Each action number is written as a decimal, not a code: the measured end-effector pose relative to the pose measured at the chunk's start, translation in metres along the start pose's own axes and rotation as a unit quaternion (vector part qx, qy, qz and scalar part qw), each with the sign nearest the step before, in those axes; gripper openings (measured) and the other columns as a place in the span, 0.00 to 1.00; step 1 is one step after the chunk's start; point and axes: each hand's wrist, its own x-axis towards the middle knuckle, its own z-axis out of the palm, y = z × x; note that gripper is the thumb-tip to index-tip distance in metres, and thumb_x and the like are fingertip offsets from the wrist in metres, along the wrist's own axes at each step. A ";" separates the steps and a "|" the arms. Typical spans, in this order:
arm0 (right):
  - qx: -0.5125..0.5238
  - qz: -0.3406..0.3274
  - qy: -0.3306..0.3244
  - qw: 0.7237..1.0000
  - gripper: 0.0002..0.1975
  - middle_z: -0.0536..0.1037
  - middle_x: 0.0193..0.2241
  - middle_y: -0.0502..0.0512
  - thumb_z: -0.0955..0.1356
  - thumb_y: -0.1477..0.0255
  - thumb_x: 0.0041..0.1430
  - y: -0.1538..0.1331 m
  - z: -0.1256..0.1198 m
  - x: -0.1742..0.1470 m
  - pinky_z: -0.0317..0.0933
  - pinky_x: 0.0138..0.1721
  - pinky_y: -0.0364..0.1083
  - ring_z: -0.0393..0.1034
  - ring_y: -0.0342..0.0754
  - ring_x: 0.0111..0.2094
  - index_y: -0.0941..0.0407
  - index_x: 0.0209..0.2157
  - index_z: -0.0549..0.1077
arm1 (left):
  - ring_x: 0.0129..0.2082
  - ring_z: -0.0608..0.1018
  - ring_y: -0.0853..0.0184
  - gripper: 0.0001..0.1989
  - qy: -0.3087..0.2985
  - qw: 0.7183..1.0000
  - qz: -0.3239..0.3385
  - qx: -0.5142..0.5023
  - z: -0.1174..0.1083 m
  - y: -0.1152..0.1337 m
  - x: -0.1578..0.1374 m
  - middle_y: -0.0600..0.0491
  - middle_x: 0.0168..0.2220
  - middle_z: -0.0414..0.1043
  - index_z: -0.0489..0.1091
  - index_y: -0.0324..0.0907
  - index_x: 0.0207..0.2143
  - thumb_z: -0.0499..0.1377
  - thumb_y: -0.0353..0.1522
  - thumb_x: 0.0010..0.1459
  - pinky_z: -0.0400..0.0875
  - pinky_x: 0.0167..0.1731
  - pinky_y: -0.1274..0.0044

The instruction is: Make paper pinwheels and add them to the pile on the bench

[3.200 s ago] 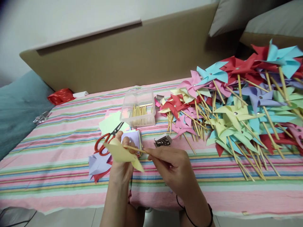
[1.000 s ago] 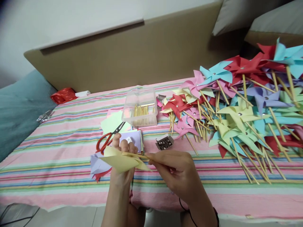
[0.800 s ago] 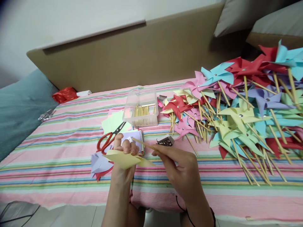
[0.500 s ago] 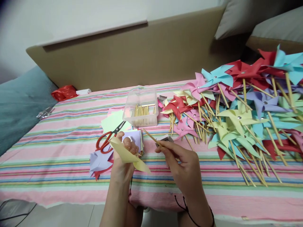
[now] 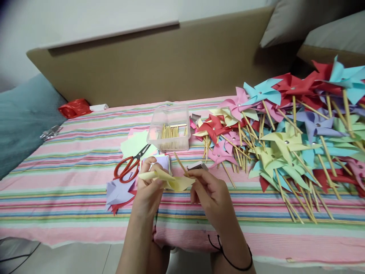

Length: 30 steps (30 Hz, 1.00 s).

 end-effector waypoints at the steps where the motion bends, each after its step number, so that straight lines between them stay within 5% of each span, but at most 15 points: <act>1: -0.007 -0.001 -0.016 1.000 0.09 0.67 0.16 0.46 0.64 0.70 0.61 -0.001 0.000 0.000 0.57 0.17 0.40 0.61 0.41 0.16 0.56 0.38 0.74 | 0.26 0.73 0.73 0.25 -0.002 1.000 0.001 0.005 0.000 0.000 0.000 0.62 0.25 0.67 0.61 0.46 0.41 0.69 0.27 0.43 0.68 0.27 0.82; 11: -0.074 -0.044 -0.105 0.991 0.10 0.78 0.32 0.52 0.64 0.71 0.62 -0.011 0.008 -0.001 0.63 0.27 0.40 0.72 0.45 0.30 0.54 0.40 0.76 | 0.22 0.73 0.76 0.27 -0.003 0.997 0.054 -0.050 -0.003 -0.005 0.001 0.65 0.21 0.68 0.64 0.48 0.39 0.74 0.30 0.38 0.70 0.26 0.83; 18: -0.097 -0.069 -0.086 0.989 0.10 0.81 0.29 0.52 0.65 0.71 0.62 -0.010 0.010 -0.002 0.66 0.27 0.40 0.74 0.44 0.29 0.53 0.39 0.79 | 0.19 0.71 0.75 0.22 0.010 0.995 0.048 -0.089 0.002 0.001 0.001 0.65 0.18 0.66 0.64 0.48 0.36 0.72 0.36 0.42 0.66 0.21 0.84; 30: -0.128 -0.121 -0.074 0.982 0.11 0.80 0.27 0.49 0.66 0.77 0.61 -0.013 0.006 -0.003 0.67 0.28 0.38 0.76 0.43 0.31 0.52 0.42 0.79 | 0.20 0.68 0.78 0.30 -0.032 0.995 0.060 -0.079 -0.001 -0.003 0.000 0.65 0.22 0.65 0.64 0.50 0.43 0.74 0.33 0.38 0.62 0.22 0.86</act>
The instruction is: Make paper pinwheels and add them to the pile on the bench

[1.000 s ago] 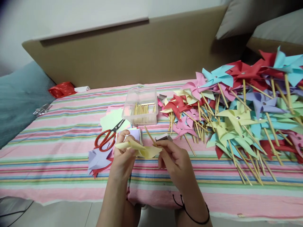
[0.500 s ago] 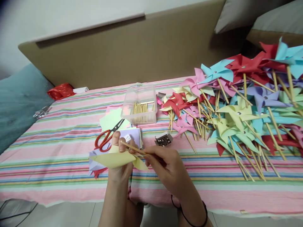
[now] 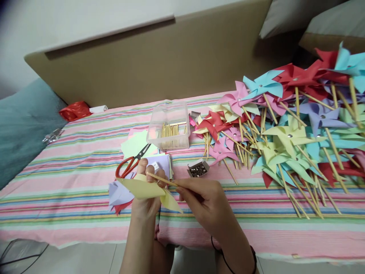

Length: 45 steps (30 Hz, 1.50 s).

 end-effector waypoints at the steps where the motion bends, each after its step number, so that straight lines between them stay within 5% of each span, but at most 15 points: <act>1: -0.002 -0.005 0.001 1.000 0.11 0.80 0.27 0.48 0.66 0.77 0.61 0.000 0.000 0.000 0.67 0.28 0.38 0.76 0.43 0.31 0.52 0.42 0.79 | 0.19 0.68 0.78 0.31 -0.001 1.000 0.001 0.001 0.001 0.000 0.000 0.65 0.21 0.64 0.64 0.50 0.43 0.74 0.33 0.37 0.62 0.22 0.86; 14: -0.052 -0.073 0.041 0.995 0.12 0.82 0.31 0.50 0.66 0.79 0.60 -0.003 0.001 0.001 0.67 0.32 0.38 0.76 0.42 0.31 0.53 0.42 0.78 | 0.20 0.71 0.77 0.22 0.018 0.999 0.007 0.040 0.002 0.000 0.001 0.64 0.22 0.69 0.64 0.47 0.38 0.71 0.30 0.43 0.67 0.21 0.86; 20: -0.067 -0.110 0.056 0.990 0.13 0.83 0.34 0.52 0.65 0.81 0.58 -0.004 0.002 0.003 0.68 0.34 0.38 0.77 0.42 0.34 0.56 0.41 0.77 | 0.28 0.76 0.74 0.22 0.026 0.999 0.010 0.035 0.008 0.000 0.001 0.64 0.19 0.69 0.64 0.46 0.36 0.72 0.34 0.42 0.71 0.31 0.84; 45: -0.062 -0.083 0.061 0.993 0.13 0.83 0.34 0.53 0.66 0.80 0.59 -0.006 0.002 0.000 0.69 0.33 0.41 0.77 0.44 0.32 0.53 0.41 0.78 | 0.24 0.78 0.75 0.26 0.028 0.999 -0.027 0.029 0.005 0.007 -0.002 0.66 0.19 0.71 0.63 0.48 0.39 0.73 0.36 0.40 0.73 0.29 0.85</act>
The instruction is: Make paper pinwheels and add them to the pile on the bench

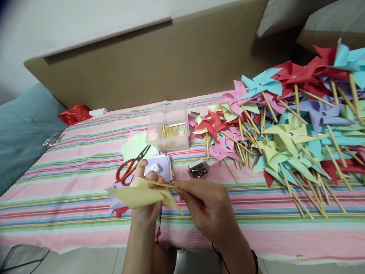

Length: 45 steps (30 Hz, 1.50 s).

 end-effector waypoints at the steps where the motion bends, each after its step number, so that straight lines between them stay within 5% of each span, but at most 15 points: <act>1: -0.002 0.001 0.002 1.000 0.13 0.83 0.34 0.53 0.66 0.80 0.59 0.000 0.000 0.000 0.69 0.33 0.41 0.77 0.45 0.32 0.53 0.41 0.78 | 0.24 0.78 0.76 0.26 0.002 1.000 -0.001 0.000 0.000 0.000 0.000 0.66 0.19 0.71 0.62 0.48 0.39 0.73 0.36 0.40 0.72 0.29 0.85; 20: 0.012 0.018 -0.023 0.999 0.11 0.77 0.23 0.50 0.67 0.79 0.59 0.003 -0.003 -0.003 0.69 0.34 0.43 0.76 0.46 0.31 0.54 0.40 0.79 | 0.26 0.80 0.72 0.28 -0.026 0.999 0.010 0.023 -0.006 -0.001 -0.003 0.65 0.21 0.73 0.60 0.49 0.42 0.72 0.34 0.42 0.74 0.27 0.84; 45: -0.009 0.002 -0.052 0.999 0.12 0.82 0.31 0.56 0.65 0.78 0.60 0.001 -0.002 0.000 0.68 0.30 0.42 0.77 0.47 0.31 0.54 0.41 0.79 | 0.23 0.78 0.72 0.29 0.024 0.999 0.009 0.041 -0.010 0.000 -0.007 0.65 0.19 0.71 0.63 0.48 0.39 0.74 0.34 0.37 0.74 0.26 0.83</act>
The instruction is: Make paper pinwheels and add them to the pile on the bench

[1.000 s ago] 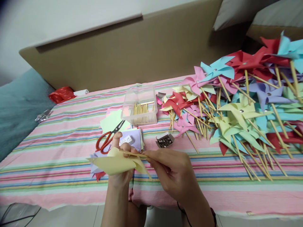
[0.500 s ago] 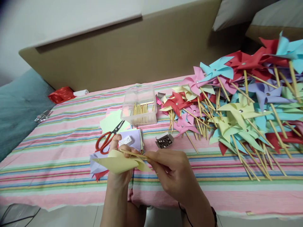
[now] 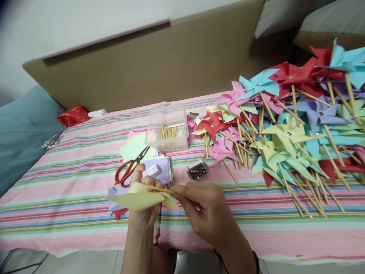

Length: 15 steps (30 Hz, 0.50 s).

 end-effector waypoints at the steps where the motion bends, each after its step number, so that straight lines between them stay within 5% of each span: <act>1: 0.006 0.002 -0.001 1.000 0.12 0.82 0.31 0.56 0.65 0.78 0.60 0.000 0.001 0.000 0.68 0.30 0.42 0.77 0.47 0.31 0.54 0.40 0.79 | 0.23 0.78 0.72 0.28 0.001 1.000 -0.001 -0.005 0.000 0.001 0.000 0.65 0.18 0.70 0.63 0.48 0.39 0.74 0.35 0.38 0.74 0.27 0.83; 10: 0.045 0.005 -0.031 0.998 0.11 0.73 0.20 0.49 0.65 0.78 0.61 -0.002 -0.002 0.000 0.56 0.21 0.40 0.63 0.40 0.19 0.56 0.41 0.79 | 0.24 0.79 0.72 0.24 -0.051 0.998 0.010 -0.030 0.004 0.004 -0.001 0.64 0.25 0.74 0.64 0.51 0.42 0.71 0.34 0.44 0.77 0.27 0.81; 15: 0.051 0.011 -0.032 0.998 0.12 0.73 0.22 0.50 0.65 0.78 0.61 -0.001 -0.004 -0.001 0.57 0.23 0.41 0.65 0.41 0.22 0.54 0.42 0.78 | 0.25 0.78 0.73 0.23 -0.043 0.998 0.018 -0.030 0.007 0.003 -0.004 0.64 0.23 0.74 0.65 0.49 0.40 0.71 0.37 0.44 0.76 0.30 0.82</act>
